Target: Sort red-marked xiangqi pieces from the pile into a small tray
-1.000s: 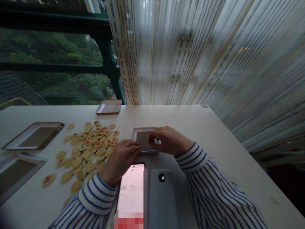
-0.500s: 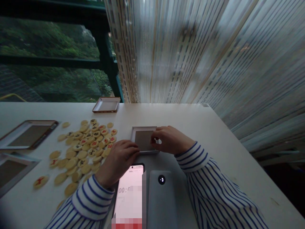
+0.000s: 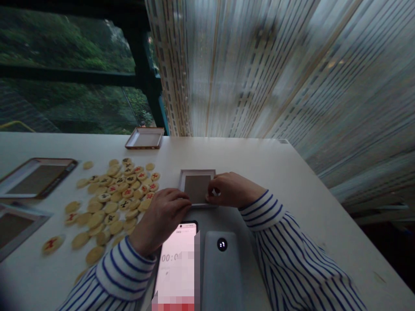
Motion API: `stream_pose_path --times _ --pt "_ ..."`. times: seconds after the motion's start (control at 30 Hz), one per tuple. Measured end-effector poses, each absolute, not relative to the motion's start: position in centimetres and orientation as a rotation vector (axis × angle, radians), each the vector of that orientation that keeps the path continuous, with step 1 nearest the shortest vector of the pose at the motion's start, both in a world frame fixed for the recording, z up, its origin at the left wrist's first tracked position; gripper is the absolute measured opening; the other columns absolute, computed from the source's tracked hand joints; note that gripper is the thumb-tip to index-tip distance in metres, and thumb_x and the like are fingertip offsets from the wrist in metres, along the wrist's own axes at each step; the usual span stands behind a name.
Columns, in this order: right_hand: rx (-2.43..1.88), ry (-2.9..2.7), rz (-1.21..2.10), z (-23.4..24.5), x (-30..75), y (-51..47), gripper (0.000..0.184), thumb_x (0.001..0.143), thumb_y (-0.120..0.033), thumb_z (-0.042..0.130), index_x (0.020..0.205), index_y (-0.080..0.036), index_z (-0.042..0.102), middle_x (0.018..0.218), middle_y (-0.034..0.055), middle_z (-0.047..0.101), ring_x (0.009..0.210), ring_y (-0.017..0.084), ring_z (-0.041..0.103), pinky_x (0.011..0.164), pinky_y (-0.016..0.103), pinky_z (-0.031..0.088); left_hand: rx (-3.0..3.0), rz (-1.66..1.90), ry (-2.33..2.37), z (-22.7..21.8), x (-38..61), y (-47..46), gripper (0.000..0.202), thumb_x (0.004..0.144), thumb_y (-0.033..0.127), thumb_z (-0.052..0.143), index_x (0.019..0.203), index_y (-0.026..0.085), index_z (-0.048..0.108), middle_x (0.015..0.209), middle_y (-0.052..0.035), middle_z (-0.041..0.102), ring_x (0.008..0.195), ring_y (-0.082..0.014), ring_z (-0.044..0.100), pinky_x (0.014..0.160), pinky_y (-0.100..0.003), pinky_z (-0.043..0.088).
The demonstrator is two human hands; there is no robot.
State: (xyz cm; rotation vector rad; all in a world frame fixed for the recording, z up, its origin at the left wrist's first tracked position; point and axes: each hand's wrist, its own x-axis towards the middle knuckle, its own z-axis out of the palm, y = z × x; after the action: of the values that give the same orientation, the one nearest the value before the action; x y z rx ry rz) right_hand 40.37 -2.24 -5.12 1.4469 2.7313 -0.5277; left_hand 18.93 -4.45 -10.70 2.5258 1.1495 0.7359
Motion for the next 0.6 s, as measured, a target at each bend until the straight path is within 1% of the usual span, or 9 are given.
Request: stream_pose_path --times 0.37,0.6 --pt "1.458 2.611 -0.56 -5.04 40.11 -2.06 0.025 0.079 -0.034 0.051 0.083 -0.018 0.07 0.077 0.0043 0.067 0.066 0.012 0.057 0.063 0.024 0.04 2.531 0.752 1.131 -10.87 18.97 -4.23 0.016 0.084 0.023 0.053 0.081 0.021 0.069 0.089 -0.0029 0.067 0.088 -0.0199 0.055 0.081 -0.04 0.041" --pt "1.428 2.599 -0.563 -4.92 40.46 -1.91 0.026 0.081 -0.036 0.051 0.087 -0.021 0.07 0.078 0.0036 0.067 0.067 0.013 0.058 0.063 0.024 0.04 2.528 0.734 1.122 -10.9 18.94 -4.12 0.017 0.085 0.023 0.052 0.081 0.02 0.069 0.089 -0.0036 0.067 0.088 -0.0207 0.054 0.081 -0.04 0.04"
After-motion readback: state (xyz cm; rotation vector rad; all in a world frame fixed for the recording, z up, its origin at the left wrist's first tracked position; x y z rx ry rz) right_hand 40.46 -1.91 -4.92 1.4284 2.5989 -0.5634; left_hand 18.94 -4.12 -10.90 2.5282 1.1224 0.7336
